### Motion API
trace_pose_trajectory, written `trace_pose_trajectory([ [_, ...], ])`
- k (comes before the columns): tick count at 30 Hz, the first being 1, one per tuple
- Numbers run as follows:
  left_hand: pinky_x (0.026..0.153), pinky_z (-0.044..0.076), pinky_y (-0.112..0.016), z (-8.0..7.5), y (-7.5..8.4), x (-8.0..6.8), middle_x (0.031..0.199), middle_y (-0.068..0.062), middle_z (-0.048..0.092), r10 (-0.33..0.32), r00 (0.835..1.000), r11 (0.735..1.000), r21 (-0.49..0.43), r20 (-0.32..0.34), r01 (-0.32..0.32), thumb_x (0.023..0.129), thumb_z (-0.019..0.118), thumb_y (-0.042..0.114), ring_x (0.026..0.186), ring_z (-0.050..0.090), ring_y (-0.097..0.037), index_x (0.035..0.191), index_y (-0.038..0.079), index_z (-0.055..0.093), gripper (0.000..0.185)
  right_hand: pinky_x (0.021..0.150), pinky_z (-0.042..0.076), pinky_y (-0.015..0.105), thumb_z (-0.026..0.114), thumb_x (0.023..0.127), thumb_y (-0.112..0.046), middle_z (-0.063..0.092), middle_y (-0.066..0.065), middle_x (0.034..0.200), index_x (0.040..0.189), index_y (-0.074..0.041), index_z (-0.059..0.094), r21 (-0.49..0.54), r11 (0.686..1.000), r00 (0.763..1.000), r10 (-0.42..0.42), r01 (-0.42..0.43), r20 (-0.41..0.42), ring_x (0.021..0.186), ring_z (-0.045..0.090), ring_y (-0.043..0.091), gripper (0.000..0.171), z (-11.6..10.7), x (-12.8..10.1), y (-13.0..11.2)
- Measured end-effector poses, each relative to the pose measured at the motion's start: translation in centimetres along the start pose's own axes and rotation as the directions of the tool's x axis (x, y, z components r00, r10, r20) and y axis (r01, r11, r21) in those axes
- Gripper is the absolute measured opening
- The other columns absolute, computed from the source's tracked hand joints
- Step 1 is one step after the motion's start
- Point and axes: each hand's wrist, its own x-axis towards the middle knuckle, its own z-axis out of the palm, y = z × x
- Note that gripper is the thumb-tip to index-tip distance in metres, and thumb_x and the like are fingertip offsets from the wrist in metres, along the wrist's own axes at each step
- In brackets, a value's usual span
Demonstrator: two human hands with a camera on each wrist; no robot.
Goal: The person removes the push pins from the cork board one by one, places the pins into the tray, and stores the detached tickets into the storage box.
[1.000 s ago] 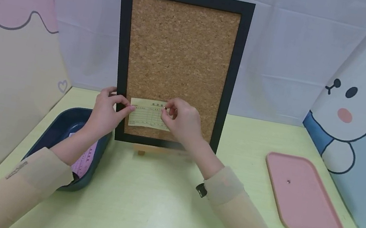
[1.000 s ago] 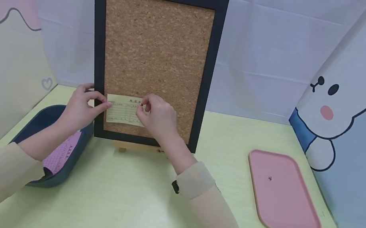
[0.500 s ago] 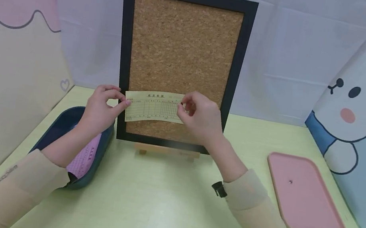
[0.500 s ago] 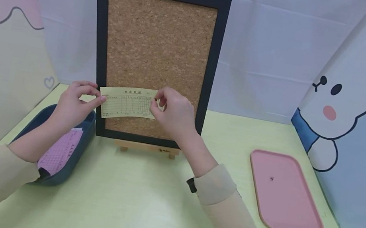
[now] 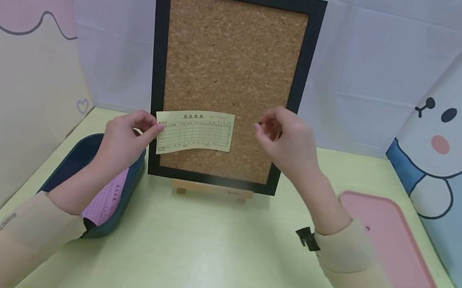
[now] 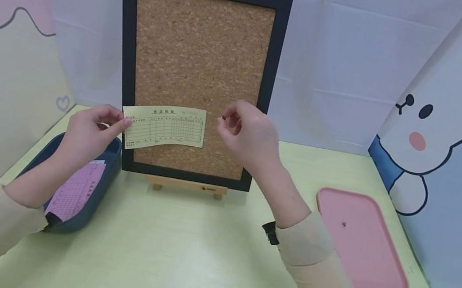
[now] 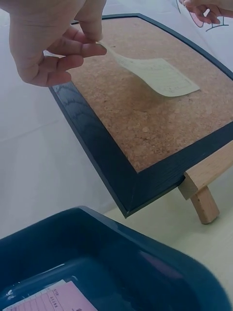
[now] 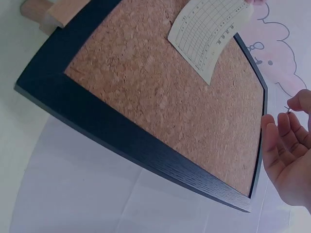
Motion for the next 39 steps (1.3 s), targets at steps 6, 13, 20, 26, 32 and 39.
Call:
trace_pose_trajectory([
  [6,0.071,0.044,-0.035,-0.3,0.3,-0.1,0.082,-0.009,0.067,0.093,0.995,0.994,0.064,-0.036,-0.091,0.092,0.062,0.024,0.078,0.057,-0.021,0.092,0.004,0.065,0.02,0.057,0.042,0.024,0.066,0.083,-0.009,0.062,0.004,0.07,0.085,-0.003,0.061,-0.045,0.999,1.0,-0.003,0.003,0.002,0.061,0.055,0.013,0.007,-2.1,-0.5,0.3],
  [13,0.066,0.038,-0.036,-0.7,0.8,-0.4,0.081,-0.01,0.067,0.215,0.972,0.97,0.139,-0.094,-0.201,0.089,0.066,0.017,0.081,0.055,-0.025,0.089,0.003,0.067,0.014,0.056,0.042,0.02,0.068,0.081,-0.01,0.063,0.005,0.068,0.084,-0.003,0.062,-0.116,0.993,1.0,-0.003,0.0,-0.02,0.061,0.055,0.012,0.009,-4.4,-1.3,0.5],
  [20,0.066,0.037,-0.035,-1.4,1.4,-0.8,0.081,-0.011,0.067,0.313,0.937,0.936,0.219,-0.154,-0.276,0.088,0.067,0.013,0.08,0.05,-0.025,0.091,0.002,0.068,0.012,0.059,0.037,0.009,0.068,0.082,-0.008,0.063,0.006,0.07,0.087,-0.002,0.064,-0.155,0.987,0.999,0.042,-0.043,-0.01,0.063,0.055,0.012,0.009,-6.6,-2.3,0.7],
  [26,0.068,0.036,-0.034,-2.2,1.8,-0.9,0.082,-0.012,0.066,0.307,0.935,0.94,0.213,-0.177,-0.268,0.086,0.068,0.012,0.082,0.051,-0.026,0.093,0.002,0.069,0.012,0.06,0.036,0.007,0.069,0.081,-0.008,0.063,0.007,0.07,0.089,-0.001,0.064,-0.22,0.975,0.999,0.038,-0.042,-0.02,0.063,0.054,0.013,0.012,-8.3,-3.3,0.9],
  [32,0.069,0.033,-0.032,-3.2,2.1,-0.8,0.083,-0.014,0.067,0.297,0.936,0.948,0.178,-0.189,-0.265,0.085,0.069,0.011,0.082,0.051,-0.026,0.093,0.001,0.068,0.012,0.063,0.034,0.002,0.069,0.079,-0.006,0.063,0.008,0.069,0.088,0.0,0.064,-0.239,0.97,0.998,0.018,-0.031,-0.056,0.062,0.051,0.01,0.013,-9.9,-4.1,1.7],
  [39,0.068,0.031,-0.033,-4.8,2.5,-0.4,0.085,-0.018,0.067,0.279,0.941,0.949,0.207,-0.191,-0.24,0.085,0.069,0.012,0.084,0.051,-0.029,0.096,0.0,0.07,0.016,0.064,0.035,0.001,0.07,0.072,0.001,0.061,0.009,0.067,0.084,0.002,0.065,-0.178,0.984,0.992,0.006,-0.029,-0.123,0.065,0.045,-0.008,0.013,-11.2,-5.0,2.9],
])
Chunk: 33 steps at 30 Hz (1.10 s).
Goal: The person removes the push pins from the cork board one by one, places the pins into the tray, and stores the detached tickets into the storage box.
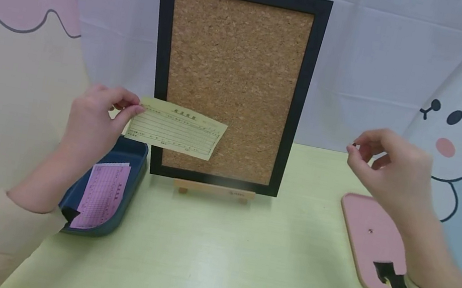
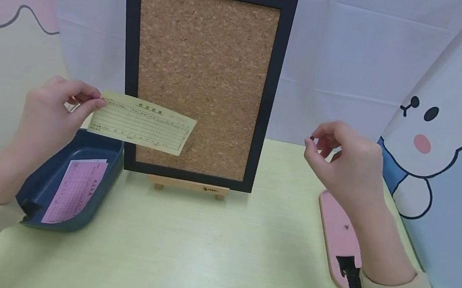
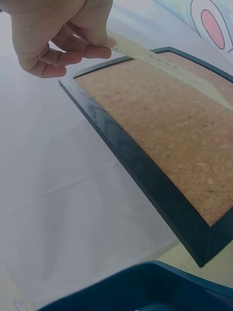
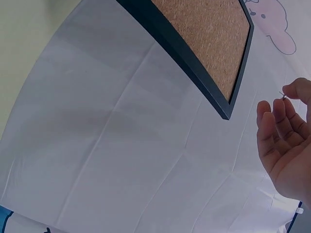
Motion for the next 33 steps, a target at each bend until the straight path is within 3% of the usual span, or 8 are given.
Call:
trace_pose_trajectory([
  [2,0.066,0.032,-0.031,-0.5,-0.1,0.3,0.085,-0.018,0.067,0.004,1.0,1.0,0.008,0.004,-0.004,0.085,0.069,0.011,0.084,0.051,-0.029,0.096,0.0,0.07,0.016,0.063,0.036,0.002,0.07,0.072,0.002,0.061,0.009,0.067,0.084,0.002,0.065,0.002,1.0,1.0,0.013,-0.013,0.001,0.066,0.044,-0.012,0.013,-0.3,-0.2,0.4],
  [8,0.064,0.029,-0.029,-2.1,-0.7,1.3,0.082,-0.016,0.068,0.034,0.999,0.998,0.052,0.031,-0.036,0.084,0.071,0.009,0.079,0.047,-0.024,0.092,0.001,0.071,0.012,0.062,0.037,0.003,0.069,0.073,0.001,0.057,-0.012,0.072,0.084,0.002,0.066,0.023,0.999,0.999,0.034,-0.034,0.007,0.066,0.047,-0.012,0.012,-1.1,-0.8,1.9],
  [15,0.062,0.03,-0.028,-3.9,-1.6,2.5,0.082,-0.015,0.064,0.015,0.993,0.994,0.103,0.118,-0.027,0.085,0.07,0.01,0.081,0.046,-0.023,0.092,0.003,0.071,0.01,0.063,0.037,0.001,0.068,0.074,0.0,0.048,-0.032,0.075,0.084,0.002,0.066,0.004,0.997,0.997,0.076,-0.076,0.006,0.064,0.046,-0.017,0.011,-1.8,-1.7,3.5],
  [25,0.058,0.031,-0.025,-4.9,-3.8,4.0,0.086,-0.013,0.06,0.025,0.969,0.985,0.162,0.247,-0.066,0.084,0.071,0.011,0.082,0.044,-0.022,0.094,0.006,0.072,0.011,0.064,0.036,-0.001,0.07,0.075,0.0,0.048,-0.04,0.075,0.087,0.002,0.066,-0.01,0.989,0.989,0.145,-0.145,-0.001,0.065,0.045,-0.023,0.013,-2.4,-2.7,5.7],
  [33,0.062,0.03,-0.03,-5.2,-5.5,4.9,0.088,-0.013,0.06,0.004,0.948,0.978,0.197,0.317,-0.071,0.084,0.071,0.013,0.081,0.042,-0.022,0.095,0.006,0.072,0.013,0.063,0.033,-0.002,0.07,0.079,-0.005,0.045,-0.044,0.075,0.091,0.001,0.065,-0.069,0.965,0.965,0.258,-0.254,0.049,0.063,0.042,-0.023,0.014,-3.0,-3.3,6.7],
])
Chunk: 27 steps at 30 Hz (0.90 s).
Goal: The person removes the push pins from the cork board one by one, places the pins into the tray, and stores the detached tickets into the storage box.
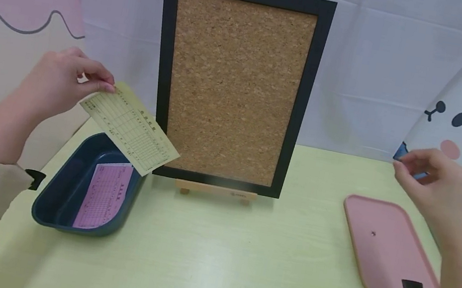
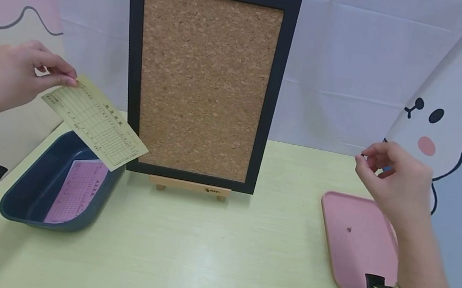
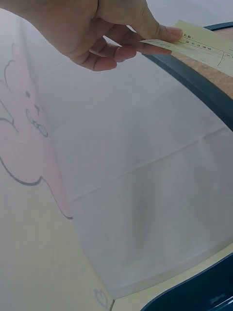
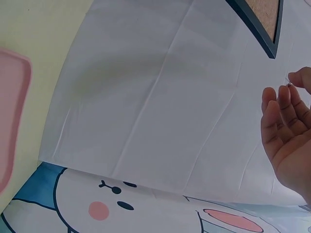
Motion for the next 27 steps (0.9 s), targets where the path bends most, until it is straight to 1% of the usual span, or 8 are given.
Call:
trace_pose_trajectory([
  [5,0.058,0.032,-0.026,-0.1,-0.8,0.3,0.089,-0.012,0.057,0.013,0.999,1.0,0.01,0.044,-0.013,0.083,0.072,0.011,0.081,0.043,-0.021,0.097,0.005,0.073,0.015,0.062,0.032,-0.002,0.069,0.082,-0.008,0.043,-0.043,0.076,0.094,0.0,0.064,-0.037,0.998,0.998,0.058,-0.056,0.03,0.064,0.039,-0.022,0.015,-0.2,-0.3,1.3],
  [8,0.054,0.035,-0.023,0.0,-1.3,0.4,0.091,-0.011,0.055,0.014,0.995,1.0,0.017,0.098,-0.016,0.083,0.071,0.008,0.082,0.043,-0.021,0.099,0.005,0.073,0.017,0.06,0.032,-0.001,0.068,0.084,-0.011,0.043,-0.041,0.075,0.095,-0.001,0.064,-0.044,0.995,0.994,0.096,-0.094,0.043,0.062,0.039,-0.019,0.015,-0.2,-0.5,1.8],
  [12,0.053,0.038,-0.021,0.4,-2.1,0.6,0.093,-0.012,0.054,0.022,0.987,0.999,0.026,0.162,-0.027,0.082,0.072,0.005,0.084,0.043,-0.022,0.1,0.004,0.073,0.018,0.052,0.032,0.003,0.067,0.086,-0.015,0.042,-0.041,0.073,0.093,-0.003,0.063,-0.052,0.991,0.99,0.126,-0.122,0.064,0.056,0.038,-0.017,0.015,-0.1,-0.8,2.5],
  [15,0.053,0.039,-0.021,0.8,-2.7,0.6,0.094,-0.013,0.056,0.021,0.983,0.999,0.027,0.183,-0.026,0.081,0.072,0.003,0.085,0.043,-0.024,0.1,0.004,0.073,0.019,0.048,0.032,0.007,0.066,0.087,-0.017,0.043,-0.041,0.07,0.092,-0.005,0.063,-0.046,0.989,0.986,0.143,-0.139,0.088,0.053,0.038,-0.014,0.014,-0.1,-1.1,3.2],
  [19,0.056,0.039,-0.023,1.2,-3.6,0.6,0.094,-0.012,0.057,0.015,0.978,0.999,0.041,0.206,-0.024,0.081,0.072,0.004,0.085,0.044,-0.024,0.099,0.005,0.073,0.018,0.048,0.033,0.009,0.066,0.087,-0.018,0.045,-0.039,0.067,0.093,-0.007,0.062,-0.028,0.985,0.977,0.172,-0.17,0.123,0.052,0.041,-0.011,0.013,0.1,-1.7,3.9],
  [22,0.058,0.038,-0.024,1.6,-4.3,0.5,0.092,-0.011,0.057,0.015,0.974,0.999,0.046,0.227,-0.027,0.08,0.073,0.004,0.084,0.044,-0.024,0.097,0.005,0.074,0.017,0.047,0.034,0.012,0.065,0.088,-0.022,0.047,-0.035,0.064,0.094,-0.009,0.061,-0.041,0.977,0.963,0.212,-0.208,0.164,0.052,0.043,-0.008,0.015,0.3,-2.1,4.5],
  [25,0.057,0.038,-0.024,2.1,-5.0,0.3,0.089,-0.011,0.055,0.012,0.967,0.999,0.04,0.254,-0.023,0.079,0.073,0.003,0.082,0.043,-0.024,0.097,0.004,0.074,0.017,0.048,0.036,0.014,0.063,0.09,-0.029,0.051,-0.028,0.065,0.098,-0.011,0.06,-0.073,0.961,0.934,0.277,-0.267,0.225,0.055,0.046,-0.004,0.02,0.5,-2.5,5.1],
  [27,0.057,0.038,-0.024,2.5,-5.5,0.2,0.087,-0.011,0.054,0.009,0.962,0.999,0.038,0.272,-0.02,0.079,0.073,0.002,0.082,0.043,-0.025,0.096,0.004,0.074,0.017,0.049,0.038,0.015,0.062,0.09,-0.032,0.054,-0.022,0.068,0.101,-0.01,0.059,-0.074,0.95,0.911,0.313,-0.305,0.267,0.058,0.048,-0.001,0.024,0.7,-2.9,5.6],
])
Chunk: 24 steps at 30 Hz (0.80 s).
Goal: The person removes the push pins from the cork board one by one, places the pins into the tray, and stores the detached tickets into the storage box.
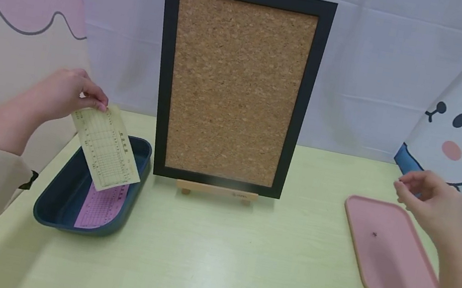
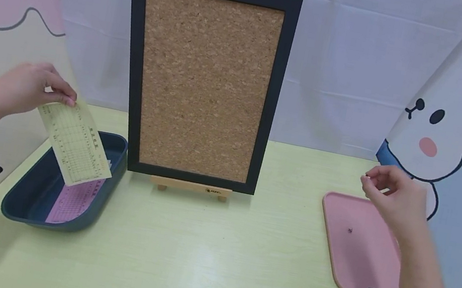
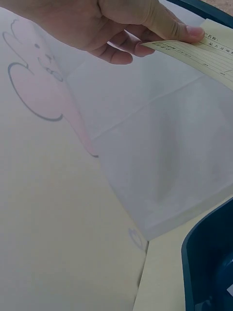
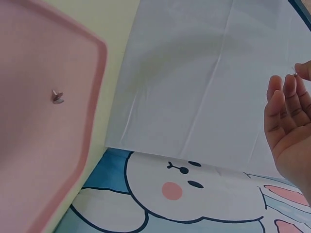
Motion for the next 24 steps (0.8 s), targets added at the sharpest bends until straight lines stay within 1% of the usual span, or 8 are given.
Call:
trace_pose_trajectory([
  [2,0.058,0.039,-0.025,0.5,-0.5,0.0,0.086,-0.011,0.053,-0.002,1.0,1.0,0.0,0.02,0.002,0.079,0.073,0.002,0.082,0.043,-0.025,0.096,0.003,0.073,0.017,0.05,0.04,0.015,0.062,0.091,-0.032,0.055,-0.016,0.071,0.103,-0.009,0.058,0.02,1.0,0.999,0.021,-0.022,0.031,0.06,0.049,0.001,0.025,0.4,-0.1,0.6],
  [4,0.059,0.039,-0.026,1.0,-1.1,0.0,0.087,-0.011,0.053,-0.009,0.999,1.0,-0.005,0.043,0.009,0.079,0.073,0.002,0.083,0.043,-0.026,0.097,0.003,0.073,0.017,0.05,0.043,0.015,0.061,0.091,-0.032,0.056,-0.014,0.072,0.103,-0.009,0.058,0.046,0.998,0.998,0.035,-0.037,0.049,0.061,0.051,0.002,0.026,1.0,-0.2,1.1],
  [6,0.059,0.041,-0.027,1.6,-1.6,0.0,0.089,-0.012,0.053,-0.026,0.997,0.999,-0.02,0.074,0.027,0.08,0.073,0.003,0.085,0.044,-0.027,0.098,0.003,0.073,0.018,0.05,0.045,0.017,0.062,0.091,-0.03,0.057,-0.014,0.072,0.103,-0.008,0.057,0.079,0.996,0.997,0.037,-0.042,0.065,0.061,0.053,0.003,0.026,1.4,-0.3,1.7],
  [8,0.06,0.043,-0.028,2.1,-1.9,0.1,0.091,-0.012,0.053,-0.036,0.994,0.999,-0.03,0.099,0.039,0.08,0.073,0.004,0.086,0.045,-0.028,0.098,0.002,0.073,0.018,0.052,0.047,0.018,0.061,0.091,-0.033,0.058,-0.017,0.072,0.104,-0.008,0.057,0.089,0.994,0.996,0.052,-0.058,0.073,0.061,0.055,0.002,0.028,1.8,-0.4,2.2],
  [12,0.06,0.045,-0.029,3.0,-2.3,0.3,0.091,-0.01,0.062,-0.015,0.992,0.999,-0.04,0.129,0.02,0.079,0.074,0.005,0.081,0.051,-0.026,0.094,0.004,0.074,0.015,0.052,0.048,0.019,0.06,0.092,-0.031,0.059,-0.021,0.072,0.105,-0.007,0.056,0.118,0.99,0.992,0.067,-0.08,0.111,0.061,0.057,0.002,0.028,2.5,-0.7,3.2],
  [15,0.06,0.044,-0.029,3.8,-2.5,0.6,0.086,-0.008,0.065,0.016,0.989,0.999,-0.04,0.145,-0.011,0.078,0.075,0.004,0.076,0.052,-0.023,0.09,0.006,0.074,0.012,0.052,0.048,0.02,0.061,0.092,-0.027,0.06,-0.017,0.071,0.103,-0.005,0.056,0.146,0.986,0.99,0.061,-0.08,0.127,0.06,0.057,0.003,0.025,3.2,-1.0,4.0],
  [19,0.059,0.042,-0.029,4.9,-2.6,0.7,0.079,-0.005,0.06,0.037,0.982,0.999,-0.034,0.183,-0.031,0.077,0.075,0.006,0.074,0.047,-0.022,0.088,0.005,0.074,0.011,0.051,0.048,0.022,0.062,0.092,-0.025,0.061,-0.01,0.069,0.101,-0.004,0.055,0.183,0.98,0.988,0.05,-0.077,0.146,0.059,0.057,0.006,0.023,4.0,-1.3,4.9],
  [24,0.059,0.043,-0.028,6.3,-2.8,0.4,0.075,-0.002,0.06,0.059,0.974,0.998,-0.036,0.221,-0.052,0.078,0.075,0.007,0.074,0.047,-0.021,0.086,0.006,0.074,0.008,0.051,0.048,0.025,0.06,0.093,-0.028,0.061,-0.01,0.069,0.102,-0.003,0.055,0.164,0.981,0.98,0.067,-0.099,0.187,0.059,0.059,0.012,0.027,4.7,-1.5,5.8],
])
